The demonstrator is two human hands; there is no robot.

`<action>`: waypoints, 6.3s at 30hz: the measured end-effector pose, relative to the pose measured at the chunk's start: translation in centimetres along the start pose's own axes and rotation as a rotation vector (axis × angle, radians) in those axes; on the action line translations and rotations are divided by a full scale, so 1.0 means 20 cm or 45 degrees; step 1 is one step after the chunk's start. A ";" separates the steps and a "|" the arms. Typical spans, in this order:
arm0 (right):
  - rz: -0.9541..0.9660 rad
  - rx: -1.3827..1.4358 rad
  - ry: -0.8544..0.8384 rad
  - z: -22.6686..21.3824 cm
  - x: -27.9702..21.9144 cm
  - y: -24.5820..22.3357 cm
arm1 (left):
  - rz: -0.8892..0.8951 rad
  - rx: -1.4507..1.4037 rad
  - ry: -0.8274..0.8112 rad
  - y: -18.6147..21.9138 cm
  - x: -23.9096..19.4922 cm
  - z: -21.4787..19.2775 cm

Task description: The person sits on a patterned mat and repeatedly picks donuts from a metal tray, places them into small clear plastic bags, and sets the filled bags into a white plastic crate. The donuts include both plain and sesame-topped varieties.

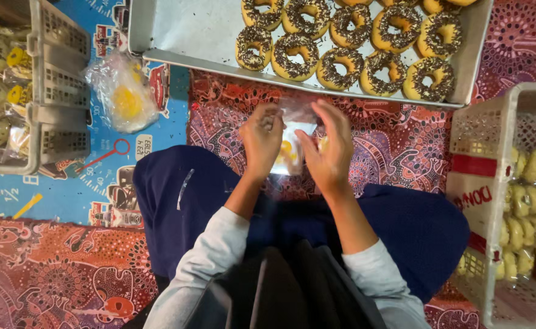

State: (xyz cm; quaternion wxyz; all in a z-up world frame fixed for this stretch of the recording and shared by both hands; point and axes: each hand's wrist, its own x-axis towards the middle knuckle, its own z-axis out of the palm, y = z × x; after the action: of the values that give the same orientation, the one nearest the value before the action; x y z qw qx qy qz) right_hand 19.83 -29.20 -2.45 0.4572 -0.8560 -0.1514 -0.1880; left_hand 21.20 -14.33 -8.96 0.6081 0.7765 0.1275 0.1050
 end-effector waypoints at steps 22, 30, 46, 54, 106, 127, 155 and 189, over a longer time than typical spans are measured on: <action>-0.068 -0.403 -0.133 -0.33 0.14 -0.15 | 0.807 -0.155 -0.265 0.57 -0.15 0.07; 0.245 0.290 -0.310 -0.36 0.36 0.14 | -0.252 -1.697 -0.305 0.51 0.31 0.25; 0.656 0.690 0.015 -0.40 0.69 0.10 | -0.703 -2.450 0.056 0.32 0.63 0.13; 0.248 0.135 0.002 -0.15 0.35 -0.22 | 0.012 -2.292 -0.262 0.46 0.44 0.14; 0.884 1.259 -1.046 0.53 -0.56 -0.44 | 0.236 0.118 0.774 0.31 -0.71 -0.98; 1.241 1.091 -0.455 0.57 -0.73 -0.15 | 0.291 0.588 0.260 0.08 -0.72 -0.86; 0.264 0.243 -0.334 0.13 -0.02 0.14 | 0.096 -0.037 0.008 0.01 -0.04 -0.11; 0.378 -0.120 -0.843 0.15 0.75 -0.37 | -0.587 -2.493 0.378 -0.07 0.24 -0.74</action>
State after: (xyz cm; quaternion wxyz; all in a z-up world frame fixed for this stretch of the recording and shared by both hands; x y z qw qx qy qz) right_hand 30.42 -21.28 8.32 0.3659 -0.9032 -0.1564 0.1609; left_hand 20.91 1.01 -6.69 0.9603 -0.1271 0.2062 0.1387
